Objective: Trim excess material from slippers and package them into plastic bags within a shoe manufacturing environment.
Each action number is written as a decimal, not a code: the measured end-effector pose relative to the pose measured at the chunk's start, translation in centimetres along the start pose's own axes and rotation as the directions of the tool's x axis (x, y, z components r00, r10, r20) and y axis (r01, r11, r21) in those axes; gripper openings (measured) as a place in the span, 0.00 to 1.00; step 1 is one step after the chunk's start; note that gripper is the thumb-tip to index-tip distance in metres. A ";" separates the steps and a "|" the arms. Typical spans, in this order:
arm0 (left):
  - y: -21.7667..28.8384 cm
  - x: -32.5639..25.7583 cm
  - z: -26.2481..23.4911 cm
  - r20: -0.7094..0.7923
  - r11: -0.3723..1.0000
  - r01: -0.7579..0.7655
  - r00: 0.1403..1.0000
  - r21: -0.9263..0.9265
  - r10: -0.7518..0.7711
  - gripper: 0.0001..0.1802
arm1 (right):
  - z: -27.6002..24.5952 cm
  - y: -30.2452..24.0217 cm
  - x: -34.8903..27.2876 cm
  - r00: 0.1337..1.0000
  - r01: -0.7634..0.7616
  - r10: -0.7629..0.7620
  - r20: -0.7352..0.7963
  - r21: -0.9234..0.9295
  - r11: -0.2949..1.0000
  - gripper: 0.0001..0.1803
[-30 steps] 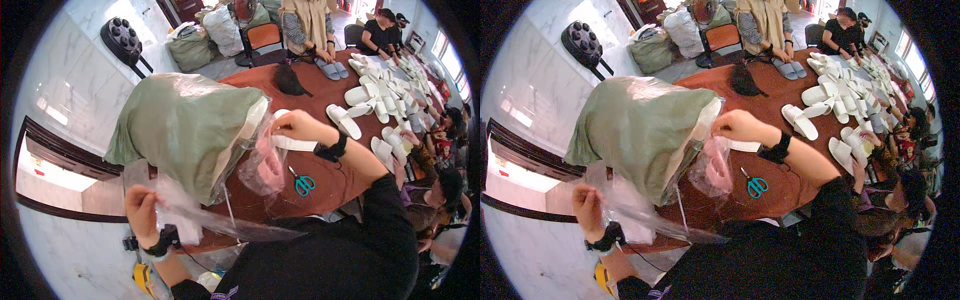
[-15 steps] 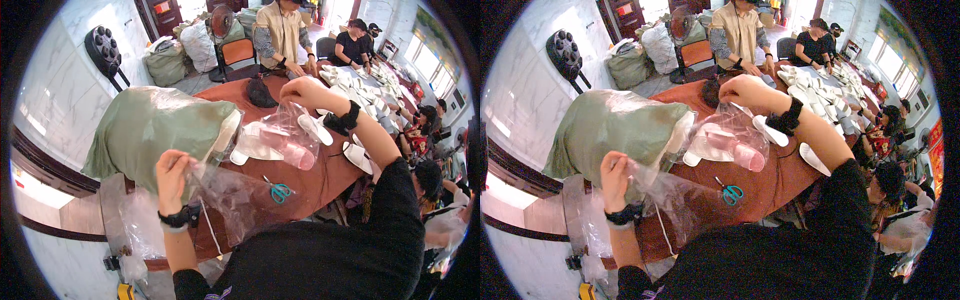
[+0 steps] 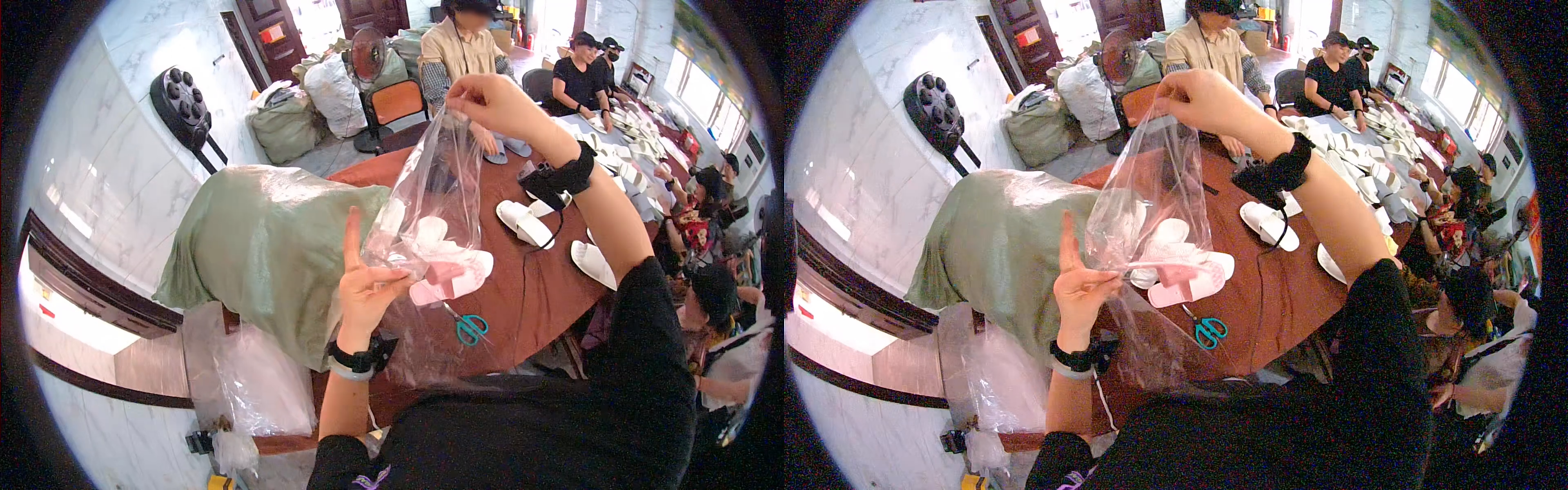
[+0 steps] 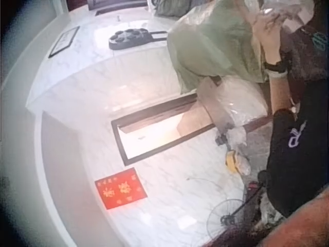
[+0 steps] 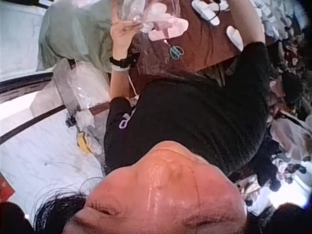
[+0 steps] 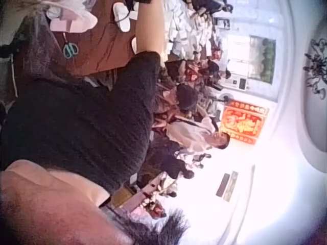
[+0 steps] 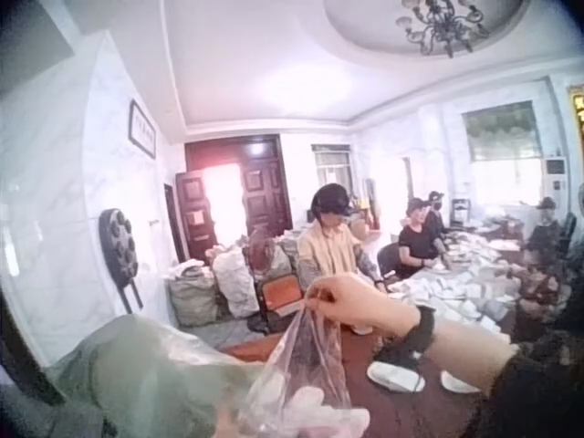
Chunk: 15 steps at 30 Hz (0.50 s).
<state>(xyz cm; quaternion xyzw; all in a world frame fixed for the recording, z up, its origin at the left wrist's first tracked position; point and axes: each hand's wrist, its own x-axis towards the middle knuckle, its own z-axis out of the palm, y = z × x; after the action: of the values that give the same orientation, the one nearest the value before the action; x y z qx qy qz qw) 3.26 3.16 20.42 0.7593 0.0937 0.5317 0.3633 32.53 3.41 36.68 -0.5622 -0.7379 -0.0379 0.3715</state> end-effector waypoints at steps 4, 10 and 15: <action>1.6 1.4 0.8 -0.171 0.991 -0.096 0.982 -0.093 0.079 0.15 | -1.6 -1.6 0.7 1.000 0.022 -0.023 0.016 0.010 1.000 0.09; 2.6 1.3 2.2 -0.211 0.965 -0.258 0.942 0.040 0.260 0.15 | -3.2 0.5 0.4 0.991 0.106 -0.113 -0.073 -0.093 0.990 0.09; 1.0 -0.4 6.2 -0.394 0.977 -0.171 0.895 0.126 0.208 0.14 | -3.8 0.3 -2.2 0.943 -0.326 0.304 0.135 0.194 0.925 0.09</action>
<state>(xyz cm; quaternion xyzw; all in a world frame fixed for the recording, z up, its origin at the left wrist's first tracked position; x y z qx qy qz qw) 8.27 -0.53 19.72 0.6535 0.1160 0.7055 0.2485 34.89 -0.06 38.03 -0.6315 -0.6558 0.1307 0.3926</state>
